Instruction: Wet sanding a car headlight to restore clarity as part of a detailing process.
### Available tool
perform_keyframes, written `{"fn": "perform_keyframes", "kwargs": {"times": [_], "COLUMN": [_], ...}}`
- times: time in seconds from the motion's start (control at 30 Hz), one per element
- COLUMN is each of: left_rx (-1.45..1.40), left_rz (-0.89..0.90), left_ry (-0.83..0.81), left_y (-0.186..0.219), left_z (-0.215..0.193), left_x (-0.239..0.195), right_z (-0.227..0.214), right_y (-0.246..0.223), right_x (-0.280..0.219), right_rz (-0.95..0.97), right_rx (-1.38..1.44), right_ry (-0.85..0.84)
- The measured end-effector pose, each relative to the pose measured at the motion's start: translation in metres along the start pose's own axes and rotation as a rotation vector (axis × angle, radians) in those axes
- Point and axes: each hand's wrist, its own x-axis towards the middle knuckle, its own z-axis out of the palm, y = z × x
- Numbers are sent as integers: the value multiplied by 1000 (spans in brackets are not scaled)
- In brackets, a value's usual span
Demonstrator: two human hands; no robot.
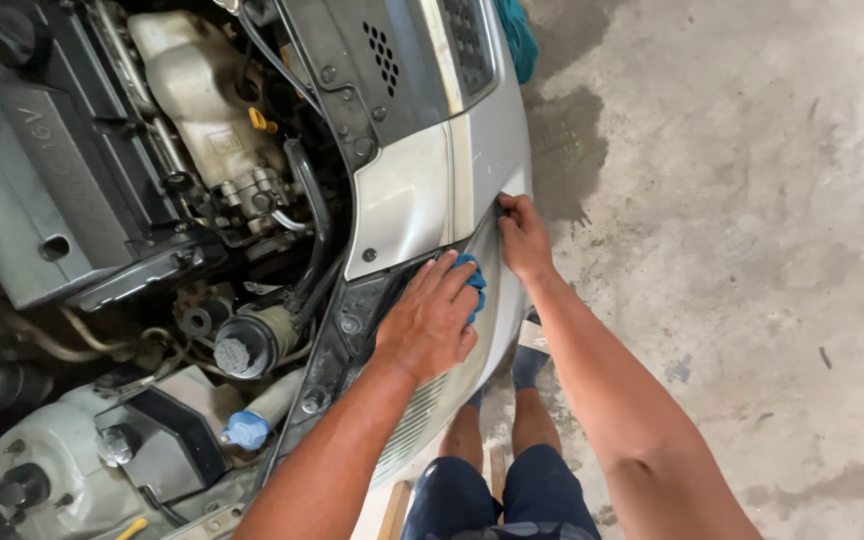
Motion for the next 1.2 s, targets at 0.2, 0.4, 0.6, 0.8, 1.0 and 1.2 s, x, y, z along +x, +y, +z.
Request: {"fn": "perform_keyframes", "kwargs": {"times": [0.2,0.4,0.6,0.8,1.0,1.2], "left_rx": [4,17,11,-12,12,5], "left_rz": [4,0,-5,-18,6,0], "left_ry": [-6,1,5,-30,9,-15], "left_y": [-2,-2,-2,1,-3,-1], "left_z": [3,4,4,-1,7,3], "left_x": [0,-1,-1,1,-2,1], "right_z": [-10,-12,-7,3,9,17], "right_y": [27,27,2,11,-41,-65], "right_x": [-67,-64,-33,-163,-84,-128], "right_rz": [-17,-40,-5,-53,-108,-92], "right_rx": [125,0,-44,26,-91,-161], "right_ry": [-48,-25,2,39,107,146]}}
